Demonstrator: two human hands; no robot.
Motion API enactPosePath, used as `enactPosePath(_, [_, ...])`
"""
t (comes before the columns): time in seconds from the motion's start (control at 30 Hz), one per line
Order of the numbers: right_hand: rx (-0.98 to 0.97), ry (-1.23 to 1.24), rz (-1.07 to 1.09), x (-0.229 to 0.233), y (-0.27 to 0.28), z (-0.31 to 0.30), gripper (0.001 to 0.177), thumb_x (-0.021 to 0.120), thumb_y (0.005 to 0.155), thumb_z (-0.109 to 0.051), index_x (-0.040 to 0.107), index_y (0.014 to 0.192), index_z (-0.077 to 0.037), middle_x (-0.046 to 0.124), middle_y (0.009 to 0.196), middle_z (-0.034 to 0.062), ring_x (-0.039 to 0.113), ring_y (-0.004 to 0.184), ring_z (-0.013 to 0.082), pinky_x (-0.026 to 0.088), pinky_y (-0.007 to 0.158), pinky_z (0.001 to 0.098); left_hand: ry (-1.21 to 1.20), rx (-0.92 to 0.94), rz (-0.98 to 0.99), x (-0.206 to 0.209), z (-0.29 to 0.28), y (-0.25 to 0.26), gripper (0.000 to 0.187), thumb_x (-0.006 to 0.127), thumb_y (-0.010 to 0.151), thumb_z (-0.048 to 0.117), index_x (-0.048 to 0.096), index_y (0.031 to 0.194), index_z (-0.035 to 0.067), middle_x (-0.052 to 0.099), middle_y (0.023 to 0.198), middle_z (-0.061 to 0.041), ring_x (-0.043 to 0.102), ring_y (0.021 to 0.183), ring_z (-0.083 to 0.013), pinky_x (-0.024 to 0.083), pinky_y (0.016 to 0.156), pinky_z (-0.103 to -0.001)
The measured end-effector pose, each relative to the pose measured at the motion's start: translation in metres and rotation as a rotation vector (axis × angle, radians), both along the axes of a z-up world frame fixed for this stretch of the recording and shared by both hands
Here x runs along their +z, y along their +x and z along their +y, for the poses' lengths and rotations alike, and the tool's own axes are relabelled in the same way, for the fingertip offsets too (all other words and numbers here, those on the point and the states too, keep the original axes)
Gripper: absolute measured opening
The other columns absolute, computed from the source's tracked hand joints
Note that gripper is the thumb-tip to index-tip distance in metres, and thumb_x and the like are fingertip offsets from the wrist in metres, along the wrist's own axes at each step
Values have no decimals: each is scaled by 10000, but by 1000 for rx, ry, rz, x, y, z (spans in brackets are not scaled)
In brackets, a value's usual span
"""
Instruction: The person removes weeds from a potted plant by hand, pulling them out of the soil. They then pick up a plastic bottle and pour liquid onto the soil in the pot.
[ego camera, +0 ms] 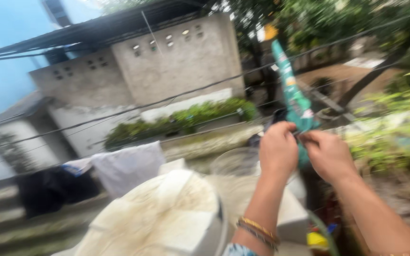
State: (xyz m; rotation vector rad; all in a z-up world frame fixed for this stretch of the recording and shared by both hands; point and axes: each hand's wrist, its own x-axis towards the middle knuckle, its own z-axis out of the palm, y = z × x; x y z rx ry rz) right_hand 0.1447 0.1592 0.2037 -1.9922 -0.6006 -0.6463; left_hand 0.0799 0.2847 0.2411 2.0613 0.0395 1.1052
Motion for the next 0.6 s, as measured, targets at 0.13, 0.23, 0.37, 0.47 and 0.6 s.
enactPosePath(0.13, [198,-55,-70,11,-2,68,250,612,880,-166,787,1039,-83,769,1020,139,750,940,312,574,836,406,-41,151,113,-4,75,-3,252,576,907,82,771,1065,64,758,1049,-178,720,1013,-347,546,900,-434])
enactPosePath(0.23, [285,-295,-110,18,16,105,269,622,829,-137,818,1010,-113,780,980,148,750,925,326,582,839,407,-92,225,198,-21,110,2,334,561,837,27,770,1089,91,758,1022,-193,727,991,-343,554,879,-434])
enactPosePath(0.37, [269,-788,-2,23,36,150,284,686,802,-181,781,1065,-136,756,934,184,748,872,343,597,790,426,-226,109,267,-25,118,8,297,582,826,52,783,1042,85,777,1008,-180,750,982,-304,572,893,-408])
enactPosePath(0.47, [386,-837,14,22,38,165,280,702,798,-193,752,1066,-128,763,929,166,751,878,333,598,775,431,-198,197,349,-14,116,-2,328,582,839,71,772,1102,118,766,1056,-148,725,1021,-295,554,906,-415])
enactPosePath(0.6, [432,-1095,77,18,22,156,342,789,774,-207,723,1097,-117,774,1001,154,741,940,310,578,819,412,-99,283,434,0,113,-24,318,564,923,161,736,1190,185,753,1117,-91,707,1057,-282,534,921,-416])
